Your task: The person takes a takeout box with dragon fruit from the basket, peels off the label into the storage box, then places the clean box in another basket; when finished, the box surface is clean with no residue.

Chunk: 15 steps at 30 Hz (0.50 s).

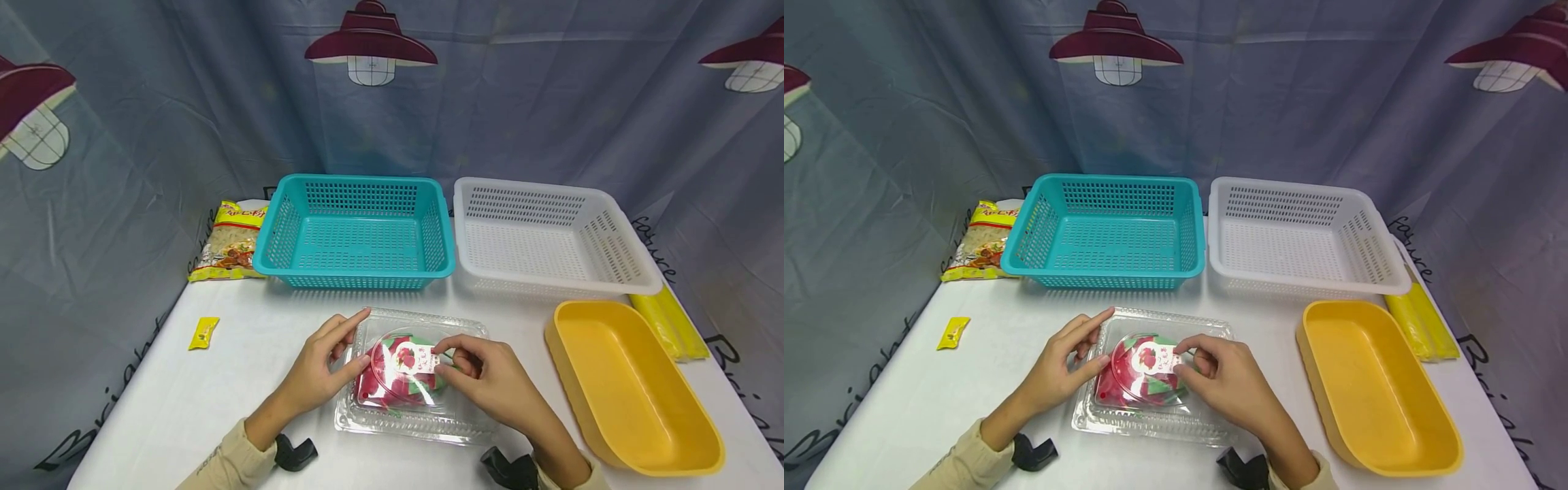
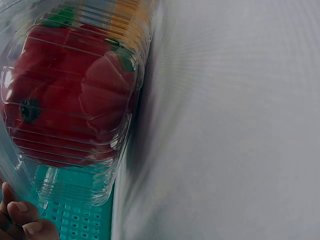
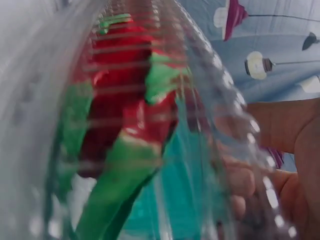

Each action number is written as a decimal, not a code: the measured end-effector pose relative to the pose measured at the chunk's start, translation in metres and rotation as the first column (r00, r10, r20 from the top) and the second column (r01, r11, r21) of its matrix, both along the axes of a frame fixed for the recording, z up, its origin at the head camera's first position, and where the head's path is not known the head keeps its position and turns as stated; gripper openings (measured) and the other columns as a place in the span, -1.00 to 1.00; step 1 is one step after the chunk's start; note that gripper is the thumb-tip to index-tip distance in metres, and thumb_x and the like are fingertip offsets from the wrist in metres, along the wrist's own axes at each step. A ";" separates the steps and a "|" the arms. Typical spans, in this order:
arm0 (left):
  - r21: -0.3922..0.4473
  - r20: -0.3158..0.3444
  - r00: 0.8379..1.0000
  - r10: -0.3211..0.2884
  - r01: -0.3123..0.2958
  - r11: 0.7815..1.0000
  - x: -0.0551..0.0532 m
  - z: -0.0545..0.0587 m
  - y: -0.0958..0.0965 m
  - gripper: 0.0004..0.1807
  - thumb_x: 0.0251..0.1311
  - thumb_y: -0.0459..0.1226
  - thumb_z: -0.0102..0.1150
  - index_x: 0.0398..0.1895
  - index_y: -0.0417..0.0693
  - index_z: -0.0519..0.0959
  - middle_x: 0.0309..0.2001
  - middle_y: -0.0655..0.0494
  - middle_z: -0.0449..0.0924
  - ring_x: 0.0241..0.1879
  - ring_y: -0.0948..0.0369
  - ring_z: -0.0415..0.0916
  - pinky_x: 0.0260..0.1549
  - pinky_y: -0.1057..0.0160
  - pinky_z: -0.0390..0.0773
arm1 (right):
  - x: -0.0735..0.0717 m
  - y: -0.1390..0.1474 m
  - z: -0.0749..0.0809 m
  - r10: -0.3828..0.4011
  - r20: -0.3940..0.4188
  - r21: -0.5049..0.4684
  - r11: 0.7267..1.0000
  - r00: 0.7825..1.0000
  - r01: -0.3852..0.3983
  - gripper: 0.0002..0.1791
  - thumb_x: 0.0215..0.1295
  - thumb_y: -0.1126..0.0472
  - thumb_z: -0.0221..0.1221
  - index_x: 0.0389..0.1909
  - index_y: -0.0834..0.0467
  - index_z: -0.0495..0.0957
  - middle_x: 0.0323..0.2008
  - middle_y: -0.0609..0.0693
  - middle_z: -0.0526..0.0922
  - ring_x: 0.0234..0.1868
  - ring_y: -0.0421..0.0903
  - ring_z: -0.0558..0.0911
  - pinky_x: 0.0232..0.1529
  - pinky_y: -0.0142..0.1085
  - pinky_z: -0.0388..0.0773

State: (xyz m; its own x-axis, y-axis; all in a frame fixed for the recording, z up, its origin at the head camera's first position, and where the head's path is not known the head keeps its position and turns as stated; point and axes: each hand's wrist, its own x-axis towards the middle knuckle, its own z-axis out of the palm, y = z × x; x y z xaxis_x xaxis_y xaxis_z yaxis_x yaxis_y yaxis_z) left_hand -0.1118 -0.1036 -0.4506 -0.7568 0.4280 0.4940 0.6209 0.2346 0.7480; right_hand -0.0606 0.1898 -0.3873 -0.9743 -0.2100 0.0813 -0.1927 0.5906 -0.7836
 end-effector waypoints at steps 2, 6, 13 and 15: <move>0.002 0.000 1.000 -0.001 0.001 1.000 0.000 0.000 0.000 -0.29 0.25 -0.29 0.36 0.48 -0.12 0.39 -0.26 0.12 0.36 -0.45 0.20 0.26 -0.52 0.28 0.33 | 0.000 0.001 0.000 -0.014 -0.007 0.008 1.000 1.000 0.014 -0.81 0.22 0.15 0.46 -0.17 -0.08 0.70 -0.63 -0.23 0.32 -0.60 -0.29 0.32 -0.55 -0.38 0.31; 0.004 0.002 1.000 -0.002 0.002 1.000 0.000 0.001 0.000 -0.29 0.25 -0.29 0.36 0.48 -0.12 0.39 -0.26 0.11 0.36 -0.45 0.20 0.26 -0.53 0.27 0.33 | -0.001 0.000 -0.002 -0.044 -0.029 0.020 0.999 0.999 0.045 -0.83 0.25 0.22 0.42 -0.18 -0.04 0.71 -0.63 -0.22 0.38 -0.60 -0.27 0.35 -0.57 -0.38 0.33; 0.007 -0.005 1.000 -0.004 0.004 1.000 0.000 0.000 0.000 -0.29 0.25 -0.30 0.36 0.48 -0.12 0.39 -0.26 0.11 0.36 -0.45 0.20 0.26 -0.53 0.27 0.33 | -0.001 -0.003 -0.002 -0.075 -0.011 0.030 0.997 0.997 0.076 -0.83 0.27 0.29 0.37 -0.24 -0.07 0.72 -0.63 -0.19 0.40 -0.62 -0.25 0.36 -0.61 -0.38 0.31; 0.005 -0.004 1.000 -0.003 0.003 1.000 0.000 0.000 0.001 -0.29 0.25 -0.30 0.36 0.48 -0.12 0.39 -0.26 0.11 0.36 -0.45 0.20 0.26 -0.53 0.27 0.33 | -0.001 -0.004 -0.002 -0.078 -0.013 0.037 0.996 0.997 0.078 -0.83 0.27 0.29 0.36 -0.24 -0.06 0.72 -0.63 -0.19 0.40 -0.62 -0.26 0.36 -0.61 -0.38 0.31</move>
